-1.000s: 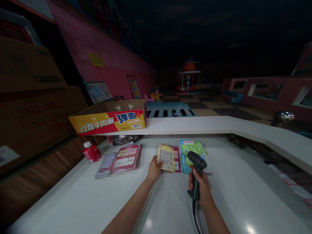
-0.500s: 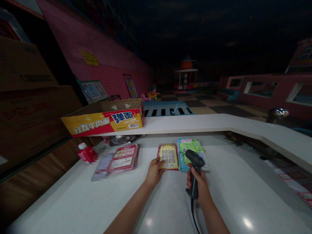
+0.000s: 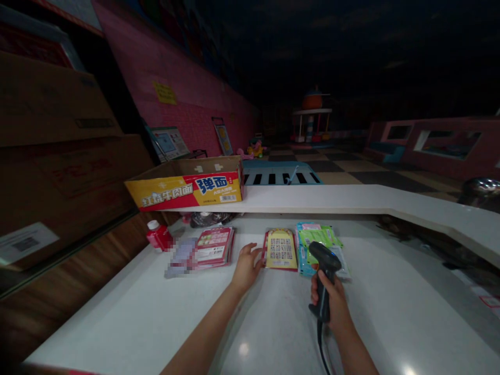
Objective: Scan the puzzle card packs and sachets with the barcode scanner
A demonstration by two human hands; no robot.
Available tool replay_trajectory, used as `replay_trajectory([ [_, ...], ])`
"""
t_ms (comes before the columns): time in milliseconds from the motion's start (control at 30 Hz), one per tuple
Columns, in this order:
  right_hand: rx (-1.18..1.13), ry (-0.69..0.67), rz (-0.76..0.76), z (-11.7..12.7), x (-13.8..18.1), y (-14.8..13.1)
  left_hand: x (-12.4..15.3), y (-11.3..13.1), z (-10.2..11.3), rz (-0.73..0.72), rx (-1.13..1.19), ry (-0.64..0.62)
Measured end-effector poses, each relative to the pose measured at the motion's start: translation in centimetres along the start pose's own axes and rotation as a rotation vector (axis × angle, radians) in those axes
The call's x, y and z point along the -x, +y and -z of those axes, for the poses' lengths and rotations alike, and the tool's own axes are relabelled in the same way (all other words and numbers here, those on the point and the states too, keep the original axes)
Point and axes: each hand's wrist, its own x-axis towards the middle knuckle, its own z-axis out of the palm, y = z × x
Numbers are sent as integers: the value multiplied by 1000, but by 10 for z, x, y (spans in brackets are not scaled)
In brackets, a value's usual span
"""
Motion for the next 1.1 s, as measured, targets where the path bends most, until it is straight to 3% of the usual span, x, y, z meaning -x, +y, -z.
replay_trajectory([
  [133, 17, -6, -17, 2, 2, 0, -3, -25, 46, 74, -122, 98],
  [267, 30, 23, -39, 2, 3, 0, 2, -50, 95, 349, -359, 106],
  [400, 8, 10, -52, 3, 3, 1, 13, -65, 124, 657, -521, 6],
  [533, 24, 13, -50, 6, 2, 4, 19, -72, 131, 749, -513, -79],
  [833, 25, 20, -57, 8, 1, 6, 17, -72, 142, 785, -523, -30],
  [1100, 6, 14, -50, 7, 2, 5, 15, -110, 147, 902, -385, -37],
])
